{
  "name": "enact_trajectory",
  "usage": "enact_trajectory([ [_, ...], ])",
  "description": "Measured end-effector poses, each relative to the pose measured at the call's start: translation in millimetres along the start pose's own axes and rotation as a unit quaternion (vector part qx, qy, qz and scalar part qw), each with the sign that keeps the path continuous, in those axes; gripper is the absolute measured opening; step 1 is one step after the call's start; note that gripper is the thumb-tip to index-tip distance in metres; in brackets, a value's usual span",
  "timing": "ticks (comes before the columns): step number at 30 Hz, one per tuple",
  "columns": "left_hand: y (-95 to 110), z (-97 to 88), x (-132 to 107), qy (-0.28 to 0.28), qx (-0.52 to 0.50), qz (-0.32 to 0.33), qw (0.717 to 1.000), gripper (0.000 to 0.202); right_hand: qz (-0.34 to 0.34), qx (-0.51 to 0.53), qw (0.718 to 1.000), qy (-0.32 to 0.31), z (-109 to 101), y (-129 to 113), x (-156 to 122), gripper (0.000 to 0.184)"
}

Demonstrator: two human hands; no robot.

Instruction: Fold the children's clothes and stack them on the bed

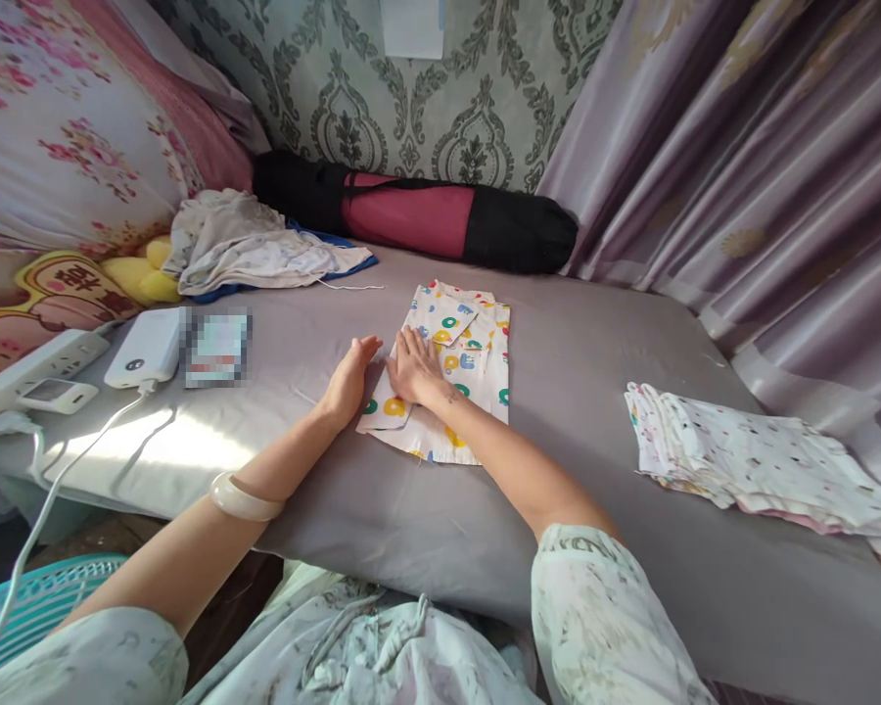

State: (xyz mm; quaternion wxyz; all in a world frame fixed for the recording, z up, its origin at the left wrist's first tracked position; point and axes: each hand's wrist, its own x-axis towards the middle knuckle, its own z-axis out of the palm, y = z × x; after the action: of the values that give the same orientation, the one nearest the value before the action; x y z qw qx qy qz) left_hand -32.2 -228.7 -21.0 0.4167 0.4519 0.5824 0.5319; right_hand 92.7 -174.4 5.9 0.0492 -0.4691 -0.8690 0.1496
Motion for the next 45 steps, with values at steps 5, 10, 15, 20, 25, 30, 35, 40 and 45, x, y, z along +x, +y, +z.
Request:
enact_trajectory([
  [5,-1,0.8,3,0.01,-0.081,-0.022,0.996,0.07,-0.034,0.001,0.999,-0.023,10,-25,-39,0.069],
  [10,-1,-0.1,3,0.007,-0.089,-0.013,0.996,0.067,-0.024,-0.01,1.0,0.003,21,-29,-44,0.067],
  [15,1,0.5,3,0.006,-0.094,-0.005,0.996,0.064,-0.025,0.017,0.999,0.022,23,-29,-43,0.064],
  [20,1,-1.8,-1,0.003,-0.055,0.011,0.998,0.062,-0.022,0.124,0.992,0.003,4,-16,-45,0.061],
  [25,12,-3.8,-10,-0.072,0.128,0.047,0.988,0.062,0.0,0.139,0.99,0.029,-21,30,-73,0.06],
  [30,27,2.9,-28,-0.178,0.394,0.179,0.884,0.054,0.049,0.036,0.998,-0.002,-23,61,-119,0.062],
  [35,25,14.9,-50,-0.277,0.49,0.219,0.797,0.064,0.05,-0.029,0.998,-0.013,-13,50,-142,0.067],
  [40,15,18.5,-56,-0.284,0.515,0.232,0.775,0.066,0.035,-0.041,0.998,0.012,-1,43,-143,0.067],
  [45,19,19.7,-56,-0.286,0.527,0.224,0.768,0.067,0.04,-0.033,0.998,0.025,0,43,-143,0.065],
])
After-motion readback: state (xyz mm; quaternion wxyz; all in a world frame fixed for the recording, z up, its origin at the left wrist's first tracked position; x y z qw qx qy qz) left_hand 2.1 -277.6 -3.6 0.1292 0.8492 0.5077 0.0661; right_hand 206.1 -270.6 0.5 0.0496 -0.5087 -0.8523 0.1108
